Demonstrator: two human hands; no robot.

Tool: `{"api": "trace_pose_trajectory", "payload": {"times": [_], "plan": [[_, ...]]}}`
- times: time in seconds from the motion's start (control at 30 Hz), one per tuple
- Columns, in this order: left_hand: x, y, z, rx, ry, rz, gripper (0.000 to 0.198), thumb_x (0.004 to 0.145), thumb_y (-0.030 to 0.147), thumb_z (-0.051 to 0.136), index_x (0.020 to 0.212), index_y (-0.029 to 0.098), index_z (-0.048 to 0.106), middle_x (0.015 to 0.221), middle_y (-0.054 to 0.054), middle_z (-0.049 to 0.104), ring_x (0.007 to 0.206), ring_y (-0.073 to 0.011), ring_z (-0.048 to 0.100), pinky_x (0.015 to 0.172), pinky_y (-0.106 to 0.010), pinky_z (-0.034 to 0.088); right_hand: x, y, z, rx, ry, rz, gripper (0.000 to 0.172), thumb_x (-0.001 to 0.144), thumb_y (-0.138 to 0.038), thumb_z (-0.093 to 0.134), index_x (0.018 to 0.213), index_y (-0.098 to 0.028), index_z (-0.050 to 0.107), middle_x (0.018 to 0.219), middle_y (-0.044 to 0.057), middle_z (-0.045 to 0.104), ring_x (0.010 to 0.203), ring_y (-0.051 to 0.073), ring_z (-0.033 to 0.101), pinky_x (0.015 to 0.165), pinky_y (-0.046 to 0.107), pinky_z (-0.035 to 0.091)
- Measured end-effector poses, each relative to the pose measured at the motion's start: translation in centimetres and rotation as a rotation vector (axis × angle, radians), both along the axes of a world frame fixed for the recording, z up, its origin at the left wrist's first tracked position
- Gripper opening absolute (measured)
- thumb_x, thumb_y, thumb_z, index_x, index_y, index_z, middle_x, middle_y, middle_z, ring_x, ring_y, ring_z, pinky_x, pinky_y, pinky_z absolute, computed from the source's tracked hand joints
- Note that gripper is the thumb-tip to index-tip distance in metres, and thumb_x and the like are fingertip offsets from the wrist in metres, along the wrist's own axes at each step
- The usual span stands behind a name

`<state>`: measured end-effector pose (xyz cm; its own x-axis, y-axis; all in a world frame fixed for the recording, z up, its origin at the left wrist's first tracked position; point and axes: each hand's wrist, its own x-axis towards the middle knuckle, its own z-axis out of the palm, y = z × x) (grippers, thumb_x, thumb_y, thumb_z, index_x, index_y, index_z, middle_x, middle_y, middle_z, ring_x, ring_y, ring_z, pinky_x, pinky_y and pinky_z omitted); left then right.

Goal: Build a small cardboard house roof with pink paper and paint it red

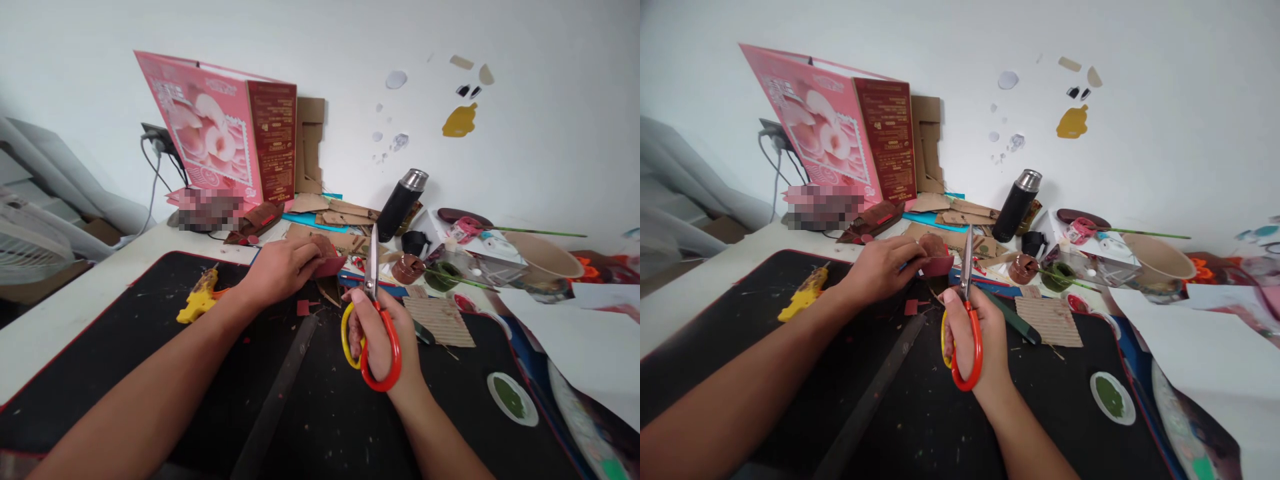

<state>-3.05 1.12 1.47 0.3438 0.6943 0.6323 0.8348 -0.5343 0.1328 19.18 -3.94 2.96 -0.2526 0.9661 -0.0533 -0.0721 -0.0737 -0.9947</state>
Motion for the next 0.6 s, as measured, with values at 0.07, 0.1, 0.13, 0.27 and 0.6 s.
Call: {"api": "trace_pose_trajectory", "payload": {"times": [0.07,0.1,0.13,0.27,0.6], "plan": [[0.02,-0.04,0.05,0.004,-0.003,0.005,0.019,0.106,0.024,0.056,0.095,0.017,0.070,0.091,-0.007,0.076,0.079,-0.0204,0.068,0.067,-0.032,0.044,-0.05,-0.01,0.03,-0.004,0.000,-0.002,0.046,0.093,-0.066,0.070,0.094,-0.020,0.066,0.049,-0.008,0.052,0.035,0.009,0.046,0.033,0.017,0.040],[0.02,-0.06,0.07,0.004,-0.003,0.009,0.020,0.106,0.024,0.055,0.095,0.017,0.070,0.092,-0.007,0.076,0.080,-0.0203,0.068,0.067,-0.032,0.045,-0.08,-0.01,0.03,-0.005,0.001,-0.003,0.046,0.093,-0.066,0.071,0.094,-0.020,0.066,0.049,-0.008,0.052,0.034,0.009,0.046,0.033,0.017,0.040],[0.02,-0.07,0.09,0.002,-0.002,0.012,0.020,0.106,0.025,0.055,0.095,0.018,0.070,0.092,-0.007,0.076,0.080,-0.0203,0.068,0.067,-0.032,0.044,-0.10,0.00,0.01,-0.004,0.003,-0.003,0.046,0.093,-0.066,0.071,0.094,-0.020,0.066,0.049,-0.008,0.052,0.034,0.009,0.046,0.033,0.017,0.040],[0.05,-0.06,0.06,-0.027,0.010,0.025,0.020,0.107,0.026,0.055,0.097,0.018,0.071,0.092,-0.007,0.076,0.081,-0.0210,0.068,0.067,-0.033,0.044,-0.12,-0.06,-0.12,0.004,-0.001,0.004,0.045,0.094,-0.064,0.071,0.095,-0.020,0.066,0.049,-0.008,0.053,0.035,0.009,0.047,0.033,0.017,0.040],[0.18,-0.04,-0.09,-0.041,-0.024,0.021,0.018,0.105,0.025,0.057,0.097,0.018,0.071,0.089,-0.007,0.075,0.082,-0.0220,0.068,0.069,-0.033,0.044,0.01,-0.37,-0.12,0.006,-0.023,0.006,0.046,0.094,-0.065,0.072,0.095,-0.020,0.066,0.052,-0.008,0.053,0.036,0.009,0.048,0.034,0.017,0.040]]}}
